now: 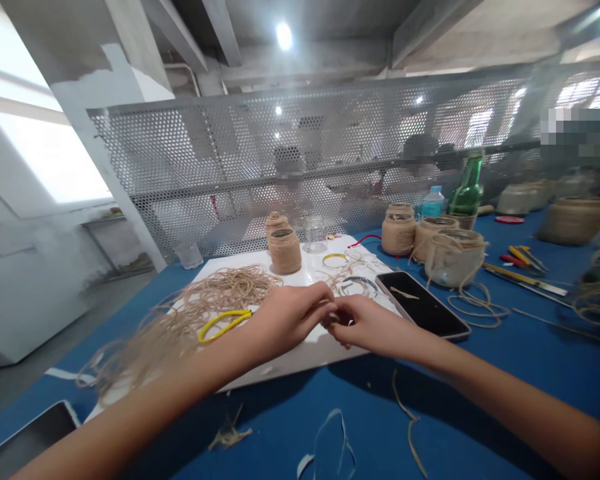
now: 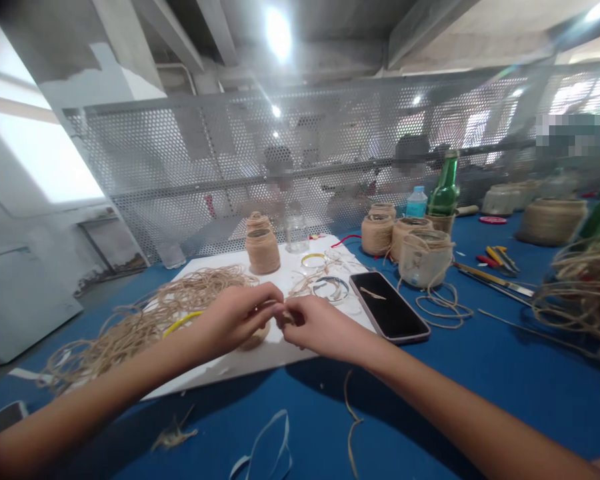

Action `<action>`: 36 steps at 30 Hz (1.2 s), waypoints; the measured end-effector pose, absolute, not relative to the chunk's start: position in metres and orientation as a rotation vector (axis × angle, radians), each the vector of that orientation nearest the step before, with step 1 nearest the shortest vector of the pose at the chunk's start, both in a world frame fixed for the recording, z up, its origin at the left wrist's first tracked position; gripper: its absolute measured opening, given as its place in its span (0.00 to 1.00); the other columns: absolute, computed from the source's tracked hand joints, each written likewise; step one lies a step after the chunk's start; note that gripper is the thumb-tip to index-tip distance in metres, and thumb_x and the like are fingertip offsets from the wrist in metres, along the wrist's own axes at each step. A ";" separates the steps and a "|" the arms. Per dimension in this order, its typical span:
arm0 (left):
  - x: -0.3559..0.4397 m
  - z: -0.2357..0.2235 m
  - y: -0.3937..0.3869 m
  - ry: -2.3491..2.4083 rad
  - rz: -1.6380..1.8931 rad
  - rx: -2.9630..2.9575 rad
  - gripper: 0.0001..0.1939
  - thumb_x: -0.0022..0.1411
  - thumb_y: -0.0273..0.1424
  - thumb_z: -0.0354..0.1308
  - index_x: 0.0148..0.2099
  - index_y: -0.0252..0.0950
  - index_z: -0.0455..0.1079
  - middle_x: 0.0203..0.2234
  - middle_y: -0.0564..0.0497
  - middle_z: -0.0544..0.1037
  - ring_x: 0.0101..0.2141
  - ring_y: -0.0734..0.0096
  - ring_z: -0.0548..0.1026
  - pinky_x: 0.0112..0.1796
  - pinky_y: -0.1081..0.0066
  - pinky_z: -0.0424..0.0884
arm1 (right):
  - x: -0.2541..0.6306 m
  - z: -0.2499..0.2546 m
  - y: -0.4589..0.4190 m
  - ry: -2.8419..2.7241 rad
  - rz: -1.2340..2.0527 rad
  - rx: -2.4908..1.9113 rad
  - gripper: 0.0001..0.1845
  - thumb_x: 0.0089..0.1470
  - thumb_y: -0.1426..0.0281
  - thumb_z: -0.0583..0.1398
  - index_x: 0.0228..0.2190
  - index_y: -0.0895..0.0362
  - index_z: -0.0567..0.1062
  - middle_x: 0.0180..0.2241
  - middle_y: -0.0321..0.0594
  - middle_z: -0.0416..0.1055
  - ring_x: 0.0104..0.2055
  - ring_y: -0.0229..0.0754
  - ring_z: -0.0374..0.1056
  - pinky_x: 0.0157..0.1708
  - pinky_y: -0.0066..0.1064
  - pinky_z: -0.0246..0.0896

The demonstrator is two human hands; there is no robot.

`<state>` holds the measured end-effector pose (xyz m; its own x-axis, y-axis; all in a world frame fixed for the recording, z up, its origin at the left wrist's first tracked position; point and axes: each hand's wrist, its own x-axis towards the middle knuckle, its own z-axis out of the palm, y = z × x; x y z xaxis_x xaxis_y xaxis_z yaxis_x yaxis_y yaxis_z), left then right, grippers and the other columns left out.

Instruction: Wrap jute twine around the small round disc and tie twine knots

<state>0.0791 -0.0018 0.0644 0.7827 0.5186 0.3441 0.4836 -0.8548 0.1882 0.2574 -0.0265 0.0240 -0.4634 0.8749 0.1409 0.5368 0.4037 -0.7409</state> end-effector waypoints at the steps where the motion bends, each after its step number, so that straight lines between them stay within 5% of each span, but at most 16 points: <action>1: 0.079 0.066 -0.002 0.844 0.609 2.861 0.10 0.63 0.34 0.45 0.36 0.36 0.65 0.23 0.53 0.74 0.23 0.75 0.71 0.25 0.76 0.61 | 0.257 0.024 -0.026 -2.125 0.814 -1.218 0.06 0.48 0.73 0.51 0.26 0.58 0.68 0.19 0.31 0.60 0.22 0.33 0.57 0.22 0.24 0.49; 11: 0.078 0.057 -0.001 0.709 0.521 3.040 0.10 0.63 0.33 0.45 0.36 0.36 0.65 0.31 0.49 0.73 0.31 0.70 0.71 0.29 0.74 0.63 | 0.249 0.020 -0.038 -2.220 0.579 -1.305 0.04 0.43 0.78 0.52 0.24 0.58 0.66 0.22 0.34 0.64 0.23 0.34 0.57 0.23 0.25 0.46; 21: 0.083 0.061 -0.002 0.942 0.667 2.305 0.10 0.61 0.33 0.48 0.29 0.34 0.62 0.19 0.54 0.70 0.22 0.76 0.69 0.25 0.75 0.65 | 0.241 0.027 -0.049 -2.229 0.283 -1.129 0.05 0.50 0.78 0.51 0.29 0.59 0.66 0.29 0.40 0.67 0.29 0.37 0.60 0.30 0.27 0.52; 36: 0.084 0.064 -0.009 0.878 0.909 1.822 0.12 0.58 0.34 0.53 0.28 0.35 0.56 0.15 0.58 0.69 0.16 0.79 0.70 0.19 0.78 0.65 | 0.236 0.035 -0.057 -1.917 0.574 -1.019 0.07 0.54 0.74 0.53 0.37 0.55 0.66 0.31 0.36 0.69 0.31 0.36 0.63 0.32 0.28 0.57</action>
<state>0.0841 -0.0088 0.0638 0.4798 0.8484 0.2237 0.1942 -0.3514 0.9159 0.2356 -0.0567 0.0352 -0.2899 0.8289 0.4784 0.4295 0.5594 -0.7089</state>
